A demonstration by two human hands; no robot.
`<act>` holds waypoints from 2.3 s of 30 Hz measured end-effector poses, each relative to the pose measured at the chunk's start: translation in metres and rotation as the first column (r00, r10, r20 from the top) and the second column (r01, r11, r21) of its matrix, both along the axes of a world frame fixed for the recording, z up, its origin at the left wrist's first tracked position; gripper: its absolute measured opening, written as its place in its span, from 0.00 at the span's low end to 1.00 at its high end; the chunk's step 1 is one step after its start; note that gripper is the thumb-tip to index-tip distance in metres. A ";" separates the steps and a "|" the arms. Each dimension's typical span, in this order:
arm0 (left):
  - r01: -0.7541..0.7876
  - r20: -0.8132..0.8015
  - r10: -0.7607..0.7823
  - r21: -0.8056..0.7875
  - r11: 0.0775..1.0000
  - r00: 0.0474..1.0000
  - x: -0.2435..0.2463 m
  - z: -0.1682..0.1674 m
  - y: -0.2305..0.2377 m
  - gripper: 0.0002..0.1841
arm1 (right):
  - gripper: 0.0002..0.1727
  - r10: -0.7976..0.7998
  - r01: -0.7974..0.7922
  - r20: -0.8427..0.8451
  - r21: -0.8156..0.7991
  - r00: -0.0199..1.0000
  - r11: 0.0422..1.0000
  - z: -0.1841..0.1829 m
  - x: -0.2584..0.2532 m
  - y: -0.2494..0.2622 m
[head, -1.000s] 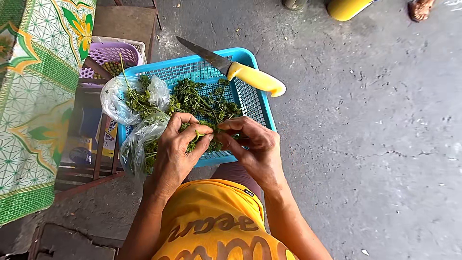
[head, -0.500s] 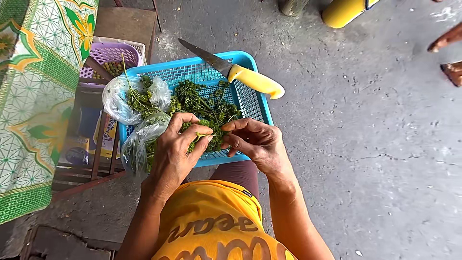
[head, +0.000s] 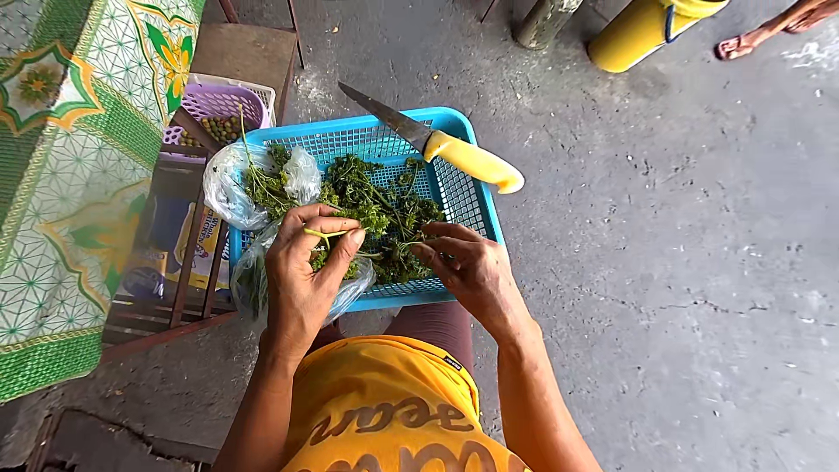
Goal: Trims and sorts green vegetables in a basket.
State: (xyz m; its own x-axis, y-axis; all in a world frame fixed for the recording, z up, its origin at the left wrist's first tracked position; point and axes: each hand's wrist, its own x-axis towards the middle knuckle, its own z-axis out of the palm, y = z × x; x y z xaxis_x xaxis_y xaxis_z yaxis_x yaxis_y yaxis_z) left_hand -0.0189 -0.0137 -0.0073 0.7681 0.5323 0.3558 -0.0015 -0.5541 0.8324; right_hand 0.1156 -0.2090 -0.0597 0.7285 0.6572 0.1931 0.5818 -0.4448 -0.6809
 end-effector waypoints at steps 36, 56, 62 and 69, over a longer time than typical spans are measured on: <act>0.035 0.066 0.004 -0.585 0.810 0.998 -0.003 0.017 0.006 0.18 | 0.24 -0.076 0.115 0.198 -0.195 0.977 0.974 0.004 0.013 -0.002; -0.049 -0.048 -0.012 -0.957 -0.286 0.999 0.029 0.017 -0.006 0.26 | 0.14 0.094 -0.053 -0.086 0.392 0.992 0.918 0.031 0.010 0.013; -0.071 -0.075 0.145 -0.997 -0.029 0.987 0.044 0.031 -0.028 0.23 | 0.31 0.271 -0.155 -0.149 0.530 0.951 0.834 0.062 0.002 0.031; 0.014 0.074 0.169 -0.944 0.330 0.983 0.044 0.045 -0.045 0.12 | 0.16 0.262 -0.012 -0.232 0.726 0.937 0.687 0.081 -0.014 0.052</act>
State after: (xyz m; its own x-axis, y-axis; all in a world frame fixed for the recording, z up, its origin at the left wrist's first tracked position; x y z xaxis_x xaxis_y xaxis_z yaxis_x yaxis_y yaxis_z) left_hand 0.0253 -0.0587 0.0378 0.6970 0.6361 -0.3309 -0.1629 0.5900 0.7908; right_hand 0.1013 -0.1572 0.0218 0.7420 0.5114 0.4334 0.3127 0.3079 -0.8986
